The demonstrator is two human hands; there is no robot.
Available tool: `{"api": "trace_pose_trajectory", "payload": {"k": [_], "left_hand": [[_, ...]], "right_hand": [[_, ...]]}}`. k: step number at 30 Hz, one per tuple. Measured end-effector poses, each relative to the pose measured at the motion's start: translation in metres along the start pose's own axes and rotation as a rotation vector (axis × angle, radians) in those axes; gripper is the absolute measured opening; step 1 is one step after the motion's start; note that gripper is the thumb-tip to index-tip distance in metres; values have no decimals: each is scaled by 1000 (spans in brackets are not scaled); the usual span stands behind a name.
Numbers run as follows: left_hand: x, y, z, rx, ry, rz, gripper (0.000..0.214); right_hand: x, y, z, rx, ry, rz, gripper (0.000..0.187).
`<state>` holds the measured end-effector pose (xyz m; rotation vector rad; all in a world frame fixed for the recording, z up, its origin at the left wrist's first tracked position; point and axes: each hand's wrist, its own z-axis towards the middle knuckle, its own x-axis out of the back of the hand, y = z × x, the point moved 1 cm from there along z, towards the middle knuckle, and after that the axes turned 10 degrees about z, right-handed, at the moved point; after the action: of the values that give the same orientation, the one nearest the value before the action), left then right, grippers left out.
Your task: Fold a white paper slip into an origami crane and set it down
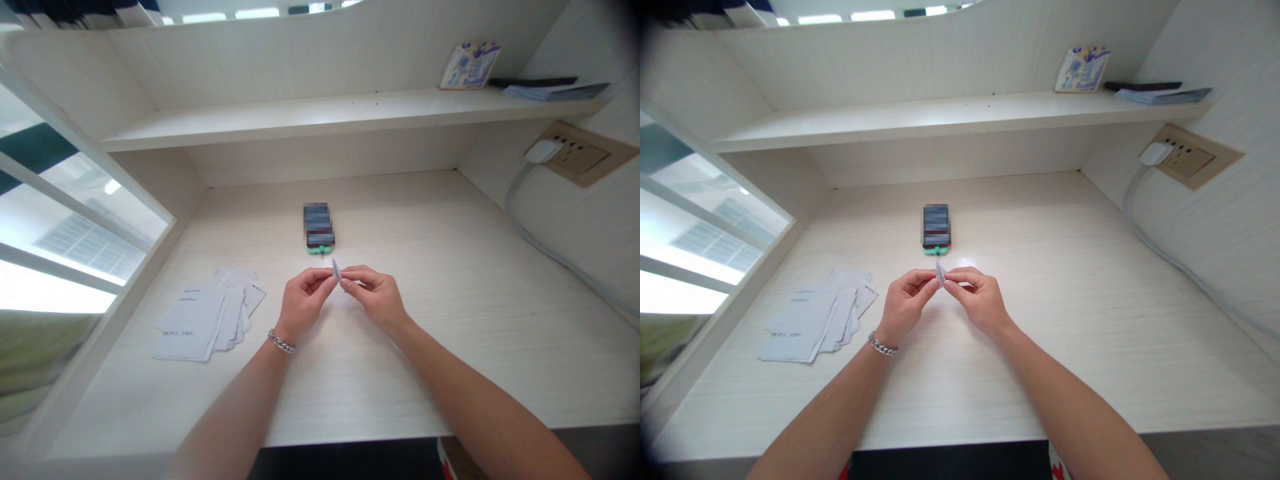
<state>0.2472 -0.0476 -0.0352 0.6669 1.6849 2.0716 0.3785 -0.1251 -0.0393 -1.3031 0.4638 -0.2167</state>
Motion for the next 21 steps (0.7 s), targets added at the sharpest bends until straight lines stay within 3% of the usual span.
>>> {"api": "trace_pose_trajectory", "payload": {"k": [11,21], "left_hand": [[-7,-6,-1,35,6,-35,18],[-8,0,-6,14,9,120,13]], "right_hand": [[-3,0,-2,-26,15,43,18],[-4,2,-3,-73,89,0,20]]}}
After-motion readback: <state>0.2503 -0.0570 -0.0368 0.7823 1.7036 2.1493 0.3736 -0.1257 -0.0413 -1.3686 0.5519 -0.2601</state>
